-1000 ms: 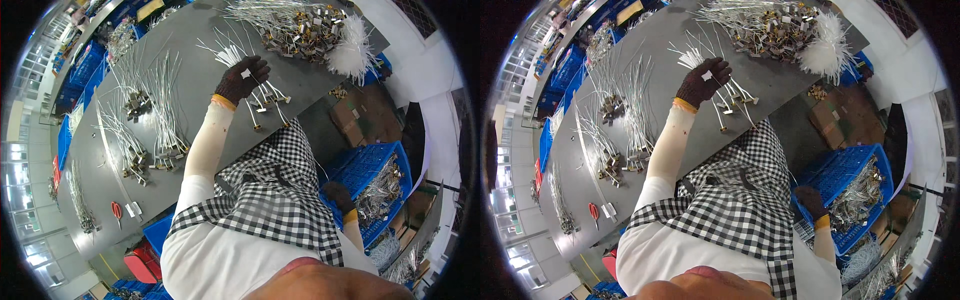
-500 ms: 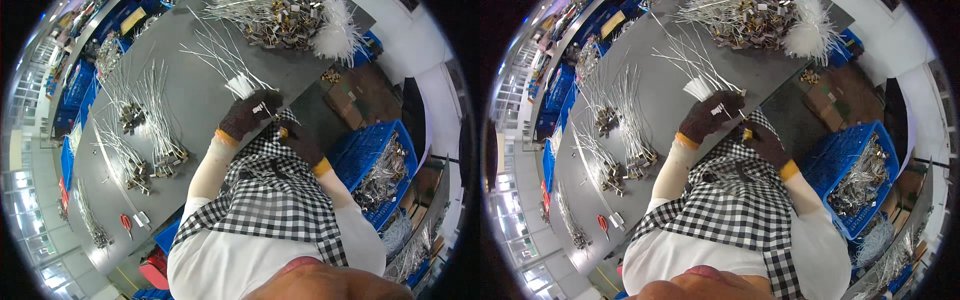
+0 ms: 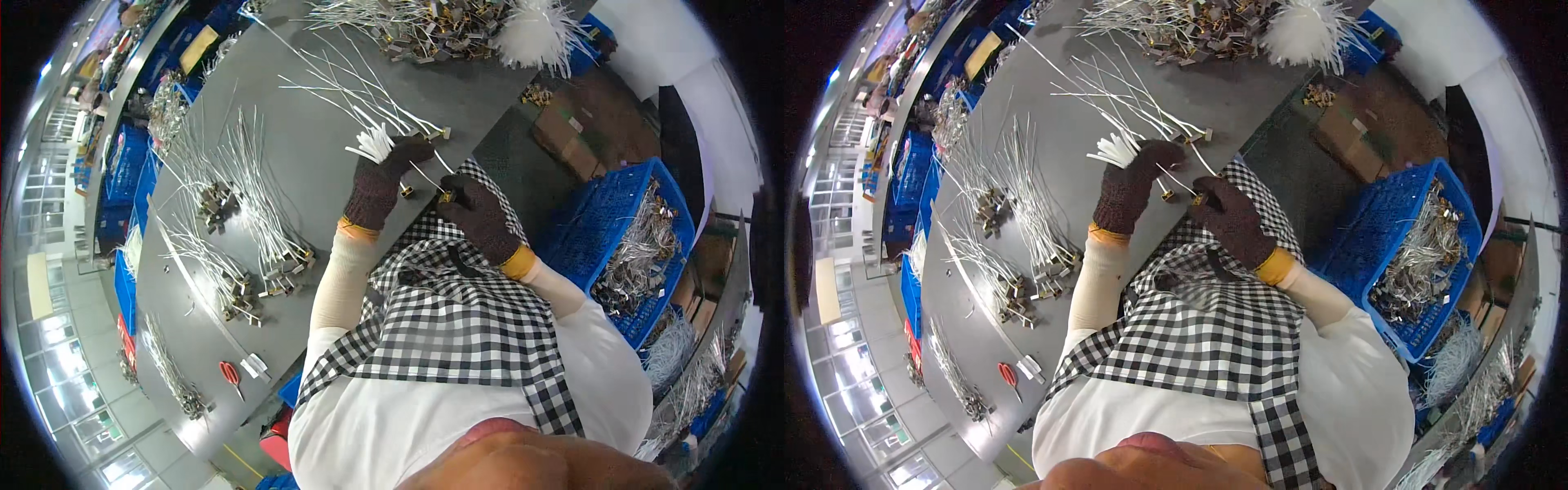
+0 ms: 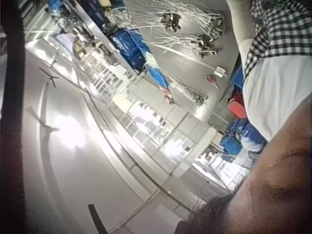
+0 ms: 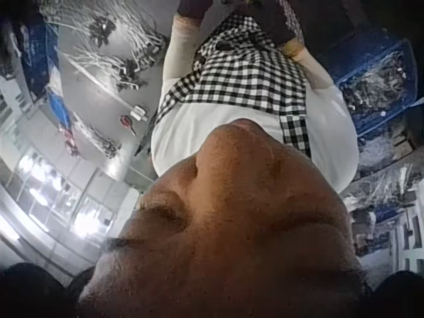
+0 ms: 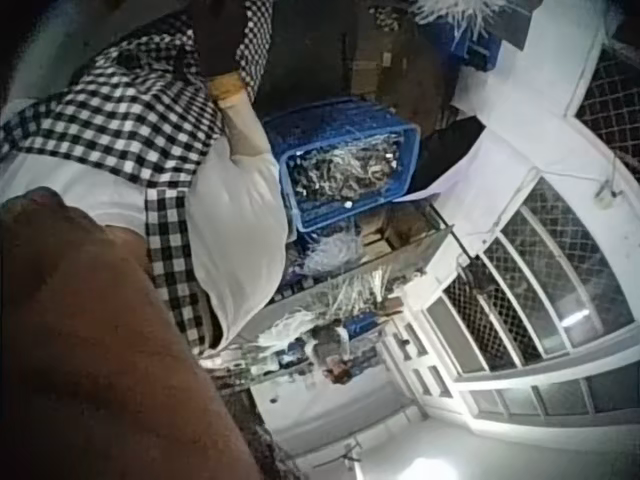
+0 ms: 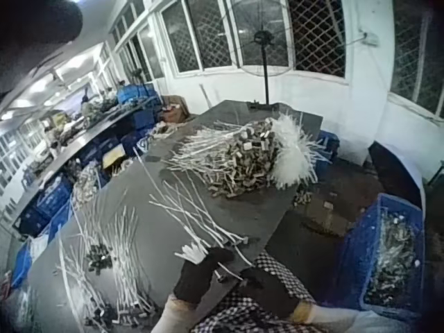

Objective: The person is sorting and bundling thin white wires at a manual assembly station.

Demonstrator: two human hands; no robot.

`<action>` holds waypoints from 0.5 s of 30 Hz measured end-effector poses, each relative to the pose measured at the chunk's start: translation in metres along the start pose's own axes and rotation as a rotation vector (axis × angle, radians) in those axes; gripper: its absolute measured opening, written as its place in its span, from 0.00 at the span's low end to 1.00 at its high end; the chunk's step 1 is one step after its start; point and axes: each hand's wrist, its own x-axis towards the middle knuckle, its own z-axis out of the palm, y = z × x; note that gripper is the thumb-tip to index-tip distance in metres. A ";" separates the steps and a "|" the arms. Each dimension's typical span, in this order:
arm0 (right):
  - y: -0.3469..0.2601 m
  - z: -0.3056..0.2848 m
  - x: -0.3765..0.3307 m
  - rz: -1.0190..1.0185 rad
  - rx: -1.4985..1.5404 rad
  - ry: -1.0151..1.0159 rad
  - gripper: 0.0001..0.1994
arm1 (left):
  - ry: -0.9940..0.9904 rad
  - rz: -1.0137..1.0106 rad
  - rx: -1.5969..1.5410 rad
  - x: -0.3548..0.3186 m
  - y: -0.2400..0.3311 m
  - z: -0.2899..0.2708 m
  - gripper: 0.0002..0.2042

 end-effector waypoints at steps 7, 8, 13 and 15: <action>-0.020 -0.002 0.009 -0.134 -0.010 0.080 0.19 | -0.049 0.364 0.595 -0.010 0.019 0.018 0.19; -0.024 -0.003 0.010 -0.096 -0.049 0.064 0.19 | -0.003 0.250 0.631 -0.008 0.027 0.019 0.19; -0.036 0.000 0.022 -0.190 -0.097 0.036 0.19 | -0.030 0.050 0.432 -0.007 0.028 0.011 0.17; -0.021 0.009 0.039 -0.195 0.063 0.074 0.20 | -0.079 0.020 0.424 -0.009 0.018 0.011 0.17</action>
